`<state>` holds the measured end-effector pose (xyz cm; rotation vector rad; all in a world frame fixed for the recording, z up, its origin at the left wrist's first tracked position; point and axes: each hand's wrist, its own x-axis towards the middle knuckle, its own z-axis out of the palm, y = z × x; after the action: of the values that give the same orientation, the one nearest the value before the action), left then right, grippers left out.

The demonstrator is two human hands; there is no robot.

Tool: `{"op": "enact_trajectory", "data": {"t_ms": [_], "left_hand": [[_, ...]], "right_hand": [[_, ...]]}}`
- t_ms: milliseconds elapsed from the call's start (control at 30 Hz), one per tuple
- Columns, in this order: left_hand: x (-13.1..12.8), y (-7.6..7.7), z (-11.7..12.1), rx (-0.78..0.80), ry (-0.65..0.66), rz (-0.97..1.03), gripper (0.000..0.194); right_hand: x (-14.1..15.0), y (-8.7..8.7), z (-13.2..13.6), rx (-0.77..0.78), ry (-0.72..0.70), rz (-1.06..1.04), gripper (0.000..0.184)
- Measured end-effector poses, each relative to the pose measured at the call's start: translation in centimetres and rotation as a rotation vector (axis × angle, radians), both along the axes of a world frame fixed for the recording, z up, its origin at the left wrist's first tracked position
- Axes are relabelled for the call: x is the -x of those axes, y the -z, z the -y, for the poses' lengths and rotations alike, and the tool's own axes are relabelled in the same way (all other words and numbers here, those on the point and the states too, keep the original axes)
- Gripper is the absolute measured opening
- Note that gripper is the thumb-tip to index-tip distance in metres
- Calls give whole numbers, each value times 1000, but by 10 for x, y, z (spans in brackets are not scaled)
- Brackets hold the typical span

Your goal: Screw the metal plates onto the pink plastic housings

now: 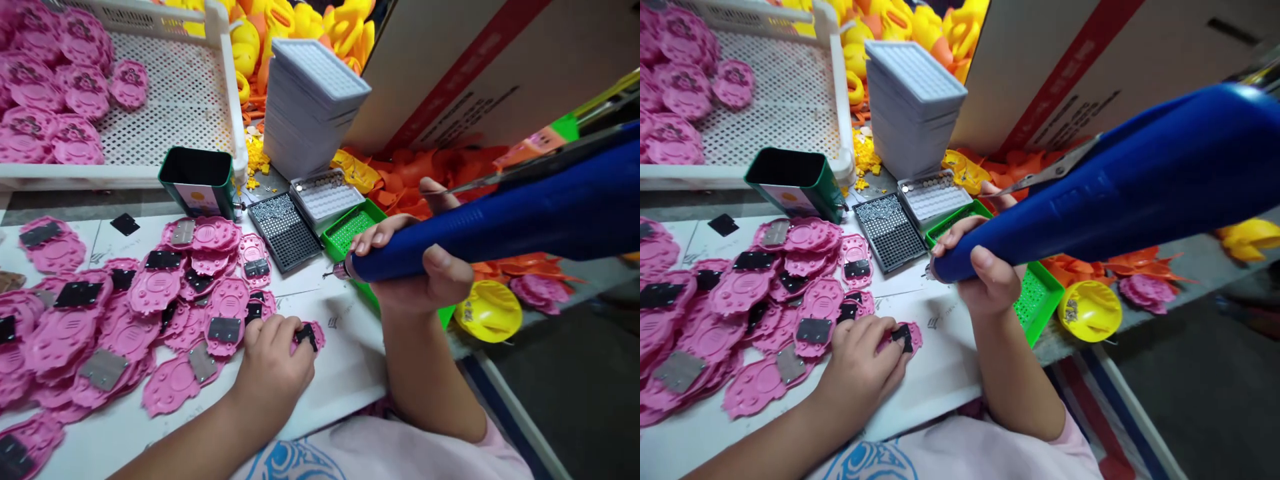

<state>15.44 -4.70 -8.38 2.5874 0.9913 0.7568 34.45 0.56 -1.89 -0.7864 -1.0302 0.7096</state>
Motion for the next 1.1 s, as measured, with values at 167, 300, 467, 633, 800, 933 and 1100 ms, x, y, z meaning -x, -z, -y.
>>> {"op": "enact_trajectory", "data": {"t_ms": [167, 300, 467, 633, 800, 933, 1100], "left_hand": [[-3, 9, 4, -103, 8, 57, 17], [-4, 14, 4, -125, 48, 87, 19], [-7, 18, 7, -140, 47, 128, 21], [-10, 20, 12, -154, 43, 180, 21], [-9, 20, 13, -107, 86, 170, 19], [-9, 24, 12, -64, 102, 190, 17], [-7, 30, 12, -13, 139, 151, 15]], "right_hand": [[8, -12, -43, -5, 107, 21, 28], [16, -4, -87, -20, 196, -56, 11], [20, 8, -107, 24, 165, -32, 24], [25, 13, -104, 56, 109, -75, 17], [28, 18, -106, 92, 100, -65, 14], [27, 19, -107, 96, 83, -42, 15], [24, 24, -108, 121, 68, -31, 24]]}}
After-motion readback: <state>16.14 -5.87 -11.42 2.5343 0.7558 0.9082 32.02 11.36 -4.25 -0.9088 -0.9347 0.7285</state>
